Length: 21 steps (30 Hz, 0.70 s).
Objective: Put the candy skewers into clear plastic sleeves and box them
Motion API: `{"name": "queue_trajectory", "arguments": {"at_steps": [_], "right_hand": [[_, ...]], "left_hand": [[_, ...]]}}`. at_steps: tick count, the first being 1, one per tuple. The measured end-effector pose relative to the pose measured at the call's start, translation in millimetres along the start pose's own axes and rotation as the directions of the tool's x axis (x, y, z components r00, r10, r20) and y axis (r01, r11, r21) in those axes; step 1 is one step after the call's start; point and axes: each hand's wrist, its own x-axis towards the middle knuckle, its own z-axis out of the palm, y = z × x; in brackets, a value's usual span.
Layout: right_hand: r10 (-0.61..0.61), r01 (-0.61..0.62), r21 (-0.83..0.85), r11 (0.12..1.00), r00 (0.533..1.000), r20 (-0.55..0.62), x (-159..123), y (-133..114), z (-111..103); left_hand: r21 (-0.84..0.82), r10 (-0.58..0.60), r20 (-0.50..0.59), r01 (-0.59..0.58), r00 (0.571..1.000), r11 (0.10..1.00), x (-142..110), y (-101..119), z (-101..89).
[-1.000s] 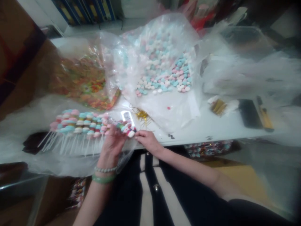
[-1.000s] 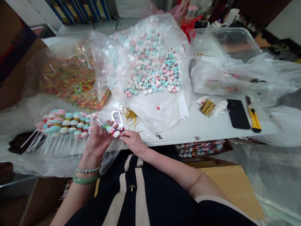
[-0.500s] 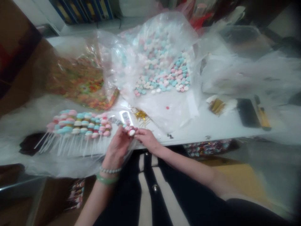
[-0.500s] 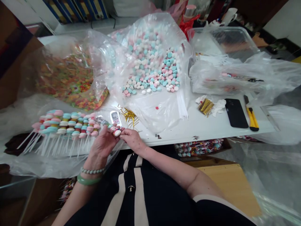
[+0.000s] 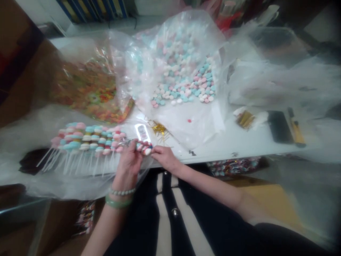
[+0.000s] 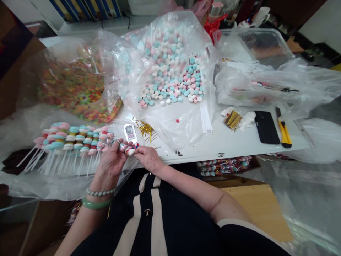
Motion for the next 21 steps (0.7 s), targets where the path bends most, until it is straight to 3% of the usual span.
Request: {"name": "queue_trajectory", "arguments": {"at_steps": [6,8,10,12,14,17,21], "right_hand": [[-0.092,0.100,-0.294,0.951,0.995,0.042,-5.9,5.0,-4.5],[-0.155,0.177,-0.492,0.852,0.984,0.086,-8.5,5.9,-7.3],[-0.234,0.275,-0.669,0.691,0.960,0.152,-11.0,6.1,-8.1],[-0.298,0.354,-0.761,0.543,0.929,0.219,-12.5,5.9,-7.2],[-0.336,0.394,-0.785,0.477,0.908,0.252,-13.1,5.5,-5.8],[-0.334,0.373,-0.739,0.561,0.919,0.210,-12.7,4.8,-5.2],[-0.247,0.238,-0.456,0.858,0.968,0.041,-10.6,5.3,-7.6]], "left_hand": [[-0.016,-0.094,-0.001,0.094,0.996,0.995,1.5,-2.3,0.9],[0.002,-0.081,-0.033,0.081,0.996,0.997,2.3,0.2,-1.5],[0.030,-0.063,-0.038,0.064,0.997,0.997,0.4,0.6,-1.7],[0.064,-0.056,-0.016,0.057,0.998,0.996,-3.4,-1.9,0.4],[0.093,-0.053,0.002,0.053,0.999,0.994,-7.1,-6.0,3.1],[0.094,-0.084,0.034,0.081,0.996,0.992,-8.9,-11.0,3.9],[0.062,-0.162,0.101,0.157,0.982,0.986,-5.8,-10.8,-1.6]]}}
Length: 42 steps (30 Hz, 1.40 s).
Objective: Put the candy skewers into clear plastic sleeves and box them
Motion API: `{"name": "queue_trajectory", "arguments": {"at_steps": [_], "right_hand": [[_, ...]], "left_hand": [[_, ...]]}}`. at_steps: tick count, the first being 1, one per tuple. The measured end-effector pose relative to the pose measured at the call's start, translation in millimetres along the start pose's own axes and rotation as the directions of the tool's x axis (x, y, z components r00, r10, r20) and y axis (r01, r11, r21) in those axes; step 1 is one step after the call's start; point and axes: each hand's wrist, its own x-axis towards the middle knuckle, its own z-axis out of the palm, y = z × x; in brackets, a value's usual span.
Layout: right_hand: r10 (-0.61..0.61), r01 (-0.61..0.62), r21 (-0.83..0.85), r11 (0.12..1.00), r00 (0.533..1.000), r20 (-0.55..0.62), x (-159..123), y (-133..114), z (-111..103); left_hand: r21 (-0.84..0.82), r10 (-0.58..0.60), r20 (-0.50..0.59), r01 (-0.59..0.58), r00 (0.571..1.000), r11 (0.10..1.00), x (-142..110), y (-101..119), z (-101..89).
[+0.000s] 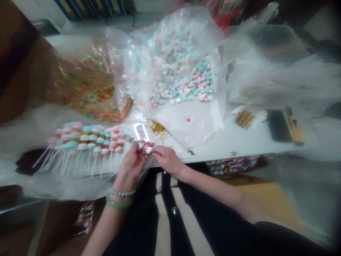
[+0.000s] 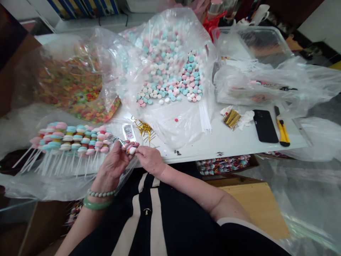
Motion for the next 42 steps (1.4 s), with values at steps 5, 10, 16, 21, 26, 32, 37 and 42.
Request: {"name": "queue_trajectory", "arguments": {"at_steps": [5,10,16,21,26,32,37,42], "right_hand": [[0.127,-0.140,0.336,0.932,0.990,0.061,2.2,3.7,1.2],[0.163,-0.168,0.341,0.925,0.986,0.044,2.4,1.4,1.8],[0.122,-0.136,0.223,0.965,0.990,0.075,6.8,1.2,3.9],[0.278,-0.369,0.540,0.757,0.929,0.245,13.4,8.1,9.5],[0.232,-0.615,0.719,0.324,0.788,0.570,14.9,18.2,8.1],[-0.001,-0.737,0.676,-0.005,0.676,0.737,18.0,25.3,9.3],[0.014,-0.752,0.655,-0.077,0.656,0.755,18.8,14.2,10.9],[0.312,-0.574,0.771,0.276,0.812,0.493,10.7,-0.6,6.9]], "left_hand": [[-0.053,0.114,-0.030,-0.116,0.993,0.992,4.0,8.1,-6.9],[-0.105,0.202,-0.093,-0.211,0.975,0.972,7.4,18.1,-7.2],[-0.174,0.300,-0.103,-0.314,0.948,0.933,12.2,22.8,-9.5],[-0.137,0.299,-0.033,-0.301,0.954,0.944,12.8,23.0,-12.2],[-0.109,0.219,-0.028,-0.221,0.975,0.969,7.5,23.3,-7.4],[-0.130,0.145,0.019,-0.142,0.989,0.981,1.2,18.1,1.2],[-0.114,0.116,0.055,-0.109,0.992,0.987,0.1,11.2,3.3],[-0.102,0.123,-0.018,-0.124,0.992,0.987,5.6,14.3,-2.5]]}}
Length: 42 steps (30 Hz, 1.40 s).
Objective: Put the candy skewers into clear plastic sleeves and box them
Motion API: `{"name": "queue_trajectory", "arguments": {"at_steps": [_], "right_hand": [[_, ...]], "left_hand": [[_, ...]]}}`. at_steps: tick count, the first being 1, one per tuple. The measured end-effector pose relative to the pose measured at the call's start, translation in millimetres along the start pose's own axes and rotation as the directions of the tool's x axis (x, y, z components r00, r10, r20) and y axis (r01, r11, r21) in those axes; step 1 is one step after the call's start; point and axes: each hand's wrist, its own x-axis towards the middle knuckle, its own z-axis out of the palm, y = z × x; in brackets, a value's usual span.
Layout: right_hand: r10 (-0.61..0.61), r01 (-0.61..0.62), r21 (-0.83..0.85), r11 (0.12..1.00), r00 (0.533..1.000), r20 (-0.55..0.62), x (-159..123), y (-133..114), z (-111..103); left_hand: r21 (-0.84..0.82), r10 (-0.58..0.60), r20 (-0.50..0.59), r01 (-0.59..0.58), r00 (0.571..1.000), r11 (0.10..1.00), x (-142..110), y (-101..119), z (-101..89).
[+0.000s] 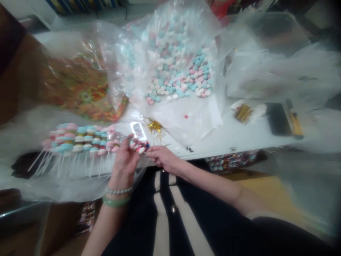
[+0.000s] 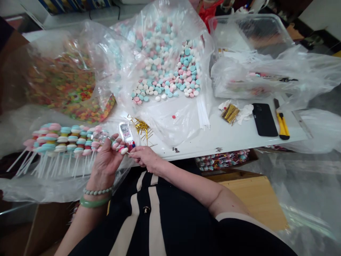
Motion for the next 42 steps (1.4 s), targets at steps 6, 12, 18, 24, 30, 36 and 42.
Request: {"name": "queue_trajectory", "arguments": {"at_steps": [6,12,18,24,30,36,42], "right_hand": [[-0.248,0.190,-0.316,0.930,0.956,-0.156,-1.3,-4.5,10.4],[-0.025,0.026,-0.020,0.999,0.999,0.029,-1.2,-5.8,16.3],[-0.217,0.191,-0.344,0.919,0.975,-0.039,-16.2,-1.4,4.7],[-0.548,0.413,-0.764,0.496,0.831,0.093,-32.6,15.4,2.7],[-0.290,0.259,-0.527,0.809,0.957,0.026,-38.5,20.3,11.6],[0.152,-0.140,-0.066,0.988,0.955,0.255,-33.6,24.2,17.2],[0.201,-0.236,0.087,0.968,0.933,0.298,-26.7,32.0,8.5]], "left_hand": [[0.037,0.121,-0.004,-0.120,0.993,0.992,1.8,-0.7,1.5],[0.012,0.033,0.039,-0.033,0.999,0.999,-7.6,-2.2,5.6],[-0.055,0.070,0.065,-0.067,0.995,0.996,-7.7,6.2,-6.5],[-0.112,0.131,0.018,-0.129,0.991,0.985,-14.7,2.1,-13.4],[-0.096,0.142,0.051,-0.136,0.989,0.986,-31.9,-0.9,-23.6],[-0.129,0.082,0.101,-0.069,0.992,0.989,-42.8,2.0,-34.9],[-0.151,0.135,0.123,-0.116,0.983,0.982,-42.3,-3.8,-41.6]]}}
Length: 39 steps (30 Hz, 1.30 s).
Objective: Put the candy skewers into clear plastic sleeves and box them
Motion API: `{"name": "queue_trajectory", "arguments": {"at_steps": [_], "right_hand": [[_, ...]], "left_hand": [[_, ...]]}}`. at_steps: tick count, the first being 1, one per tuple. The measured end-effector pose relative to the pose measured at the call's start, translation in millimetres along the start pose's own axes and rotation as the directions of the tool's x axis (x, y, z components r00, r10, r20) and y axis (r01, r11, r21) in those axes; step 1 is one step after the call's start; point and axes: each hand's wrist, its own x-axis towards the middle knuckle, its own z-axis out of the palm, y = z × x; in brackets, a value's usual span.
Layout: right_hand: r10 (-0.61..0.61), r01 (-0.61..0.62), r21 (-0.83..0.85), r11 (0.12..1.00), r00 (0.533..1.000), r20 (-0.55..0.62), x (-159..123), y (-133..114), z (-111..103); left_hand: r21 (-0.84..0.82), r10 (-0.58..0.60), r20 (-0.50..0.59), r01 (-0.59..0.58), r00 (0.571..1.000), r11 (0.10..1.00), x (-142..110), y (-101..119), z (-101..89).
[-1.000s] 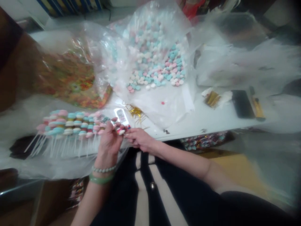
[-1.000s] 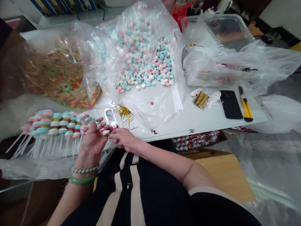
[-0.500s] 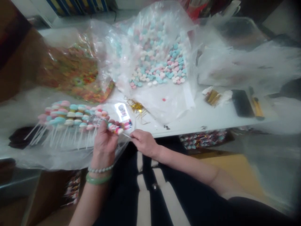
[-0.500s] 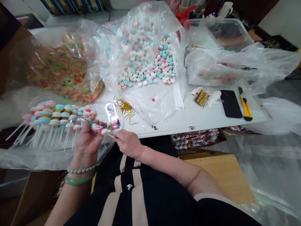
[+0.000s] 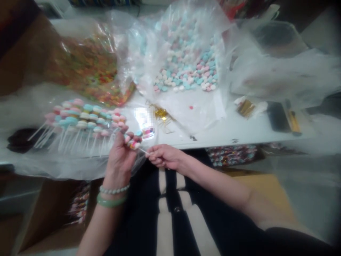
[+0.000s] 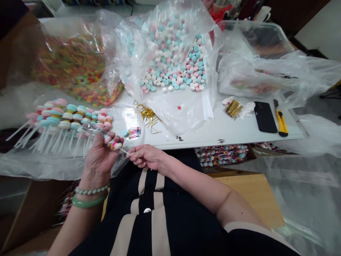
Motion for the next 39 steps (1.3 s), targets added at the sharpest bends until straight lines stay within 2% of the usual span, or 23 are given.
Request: {"name": "queue_trajectory", "arguments": {"at_steps": [4,7,9,11,13,15,18,19,21,26,29,32,36,39], "right_hand": [[0.037,-0.040,0.037,0.999,0.997,0.073,4.3,-2.0,4.6],[-0.094,0.084,-0.132,0.988,0.993,-0.075,5.2,-2.9,12.6],[-0.235,0.156,-0.336,0.929,0.949,-0.209,4.5,-2.9,16.9],[-0.345,0.164,-0.538,0.827,0.904,-0.254,3.5,-2.4,19.2],[-0.430,0.160,-0.709,0.687,0.876,-0.218,3.1,-1.1,19.9],[-0.514,0.155,-0.851,0.501,0.845,-0.148,3.5,0.7,20.0],[-0.596,0.072,-0.971,0.227,0.799,-0.080,4.9,3.7,19.1],[-0.598,0.033,-0.985,0.169,0.798,-0.076,5.3,4.5,18.2],[-0.572,-0.021,-0.992,0.122,0.816,-0.087,5.7,5.4,15.5],[-0.531,-0.020,-0.985,0.171,0.841,-0.109,3.7,3.7,3.2],[-0.536,0.023,-0.966,0.258,0.835,-0.124,1.3,2.2,-2.7],[-0.507,0.115,-0.871,0.477,0.846,-0.165,-1.8,1.0,-4.0],[-0.299,0.127,-0.555,0.822,0.926,-0.232,-7.6,-0.9,-1.0],[-0.176,0.111,-0.322,0.940,0.968,-0.179,-11.8,-2.1,-1.8]], "left_hand": [[-0.024,-0.030,0.000,0.030,1.000,0.999,0.0,-10.3,0.0],[-0.010,-0.028,-0.048,0.028,0.998,1.000,2.0,-6.7,-3.6],[0.004,-0.010,-0.115,0.010,0.993,1.000,4.1,1.0,-9.4],[-0.001,0.034,-0.155,-0.034,0.987,0.999,6.0,9.3,-16.3],[-0.020,0.072,-0.169,-0.077,0.983,0.997,7.4,15.1,-21.3],[-0.045,0.090,-0.184,-0.100,0.979,0.994,7.6,17.3,-22.2],[-0.057,0.084,-0.251,-0.101,0.964,0.993,5.3,16.1,-15.5],[-0.048,0.082,-0.280,-0.099,0.956,0.994,4.0,15.2,-12.2],[-0.023,0.075,-0.316,-0.087,0.946,0.996,0.8,13.6,-6.1],[0.104,0.056,-0.379,-0.018,0.923,0.994,-3.7,7.2,-1.9],[0.193,0.123,-0.311,-0.064,0.942,0.979,-3.2,-1.0,-2.7],[0.190,0.136,-0.236,-0.091,0.962,0.978,-1.7,-10.1,0.5],[0.086,0.038,-0.231,-0.019,0.972,0.996,-0.3,-16.8,9.2],[0.043,0.021,-0.217,-0.012,0.976,0.999,1.3,-16.7,12.6]]}}
